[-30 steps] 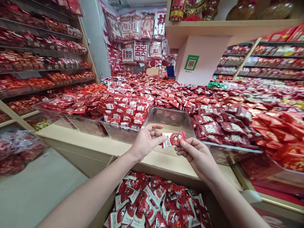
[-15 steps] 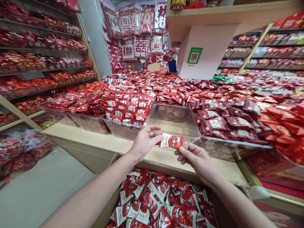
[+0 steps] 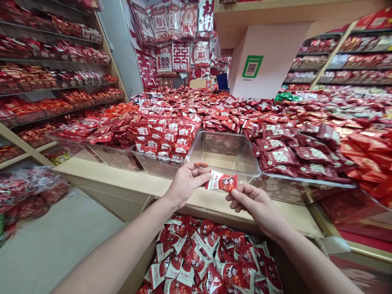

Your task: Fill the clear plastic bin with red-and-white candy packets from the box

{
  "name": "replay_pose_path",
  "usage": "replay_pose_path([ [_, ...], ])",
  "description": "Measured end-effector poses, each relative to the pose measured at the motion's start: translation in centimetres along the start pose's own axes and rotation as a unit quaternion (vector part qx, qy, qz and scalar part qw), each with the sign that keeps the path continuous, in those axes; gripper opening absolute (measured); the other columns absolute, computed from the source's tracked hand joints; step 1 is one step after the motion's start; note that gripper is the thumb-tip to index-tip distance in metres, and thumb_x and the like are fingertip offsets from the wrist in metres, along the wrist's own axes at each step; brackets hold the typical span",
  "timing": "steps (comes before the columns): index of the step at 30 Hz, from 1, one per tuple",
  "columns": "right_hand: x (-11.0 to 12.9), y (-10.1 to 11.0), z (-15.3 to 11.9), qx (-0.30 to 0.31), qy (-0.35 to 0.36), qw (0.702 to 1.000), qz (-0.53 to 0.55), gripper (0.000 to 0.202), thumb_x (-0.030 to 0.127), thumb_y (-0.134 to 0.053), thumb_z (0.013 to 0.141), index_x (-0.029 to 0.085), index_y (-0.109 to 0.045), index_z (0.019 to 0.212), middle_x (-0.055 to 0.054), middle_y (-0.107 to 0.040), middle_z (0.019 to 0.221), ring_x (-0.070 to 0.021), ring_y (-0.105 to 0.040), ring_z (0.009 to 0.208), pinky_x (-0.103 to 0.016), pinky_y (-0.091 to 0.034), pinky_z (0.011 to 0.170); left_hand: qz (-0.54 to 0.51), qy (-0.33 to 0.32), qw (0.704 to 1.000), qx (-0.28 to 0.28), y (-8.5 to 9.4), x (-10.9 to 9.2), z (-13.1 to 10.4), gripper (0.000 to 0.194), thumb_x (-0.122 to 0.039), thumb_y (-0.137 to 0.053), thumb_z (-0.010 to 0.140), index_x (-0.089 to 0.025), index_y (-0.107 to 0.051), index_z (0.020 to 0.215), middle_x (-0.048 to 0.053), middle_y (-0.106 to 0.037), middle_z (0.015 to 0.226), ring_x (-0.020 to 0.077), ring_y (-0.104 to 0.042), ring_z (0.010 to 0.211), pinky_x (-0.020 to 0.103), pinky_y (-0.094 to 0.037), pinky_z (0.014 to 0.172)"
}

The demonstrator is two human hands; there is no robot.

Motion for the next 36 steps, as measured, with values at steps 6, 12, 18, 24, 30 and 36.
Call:
replay_pose_path([
  [6,0.01,-0.06,-0.13,0.010,-0.001,1.000,-0.016,0.026,0.039,-0.053,0.072,0.014,-0.051,0.071,-0.004,-0.060,0.070,-0.0074,-0.048,0.057,-0.022,-0.038,0.055,0.015,0.008,1.000,-0.004,0.16,0.21,0.10,0.029,-0.018,-0.064,0.062,-0.014,-0.050,0.086,-0.001,-0.061,0.069,0.0071,-0.056,0.061,0.018,-0.045,0.057],
  [12,-0.04,-0.12,-0.04,0.006,-0.005,1.000,-0.013,0.026,0.040,-0.054,0.071,0.014,-0.051,0.071,-0.004,-0.060,0.070,-0.0076,-0.048,0.056,-0.022,-0.038,0.054,0.015,0.012,1.000,-0.008,0.22,0.27,0.16,0.029,-0.018,-0.065,0.062,-0.014,-0.050,0.086,-0.001,-0.061,0.069,0.0068,-0.056,0.061,0.018,-0.045,0.057],
  [18,-0.11,-0.05,-0.11,0.010,-0.009,1.000,-0.011,0.026,0.041,-0.054,0.071,0.015,-0.051,0.070,-0.003,-0.060,0.071,-0.0081,-0.048,0.057,-0.022,-0.038,0.055,0.016,0.021,1.000,-0.014,0.24,0.28,0.09,0.029,-0.019,-0.066,0.060,-0.013,-0.051,0.085,0.000,-0.061,0.069,0.0080,-0.056,0.061,0.019,-0.045,0.056],
  [24,-0.05,-0.10,-0.10,0.009,-0.007,1.000,-0.019,0.025,0.040,-0.054,0.071,0.015,-0.052,0.071,-0.003,-0.059,0.068,-0.0078,-0.048,0.057,-0.022,-0.039,0.055,0.028,0.015,0.999,-0.020,0.37,0.28,0.15,0.027,-0.019,-0.065,0.061,-0.014,-0.051,0.084,-0.001,-0.060,0.069,0.0070,-0.055,0.061,0.019,-0.044,0.057],
  [30,-0.13,0.07,0.00,-0.003,-0.006,1.000,-0.009,0.027,0.041,-0.053,0.071,0.015,-0.053,0.071,-0.004,-0.060,0.070,-0.0077,-0.049,0.056,-0.021,-0.039,0.054,0.033,0.018,0.999,-0.020,0.37,0.58,0.16,0.026,-0.019,-0.064,0.062,-0.013,-0.051,0.084,0.000,-0.059,0.069,0.0074,-0.054,0.063,0.020,-0.044,0.058],
  [36,-0.05,0.42,-0.14,-0.018,0.015,1.000,0.004,0.025,0.041,-0.055,0.070,0.016,-0.054,0.071,-0.003,-0.060,0.070,-0.0087,-0.050,0.057,-0.022,-0.039,0.054,0.026,0.009,0.999,-0.031,0.26,0.92,0.30,0.028,-0.019,-0.065,0.060,-0.014,-0.050,0.083,-0.001,-0.059,0.067,0.0078,-0.055,0.060,0.020,-0.044,0.056],
])
Point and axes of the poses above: each hand's wrist, its own z-axis towards the middle knuckle, its own y-axis out of the back of the hand, x = y × z, the point moved 7 cm from there along z, towards the middle knuckle
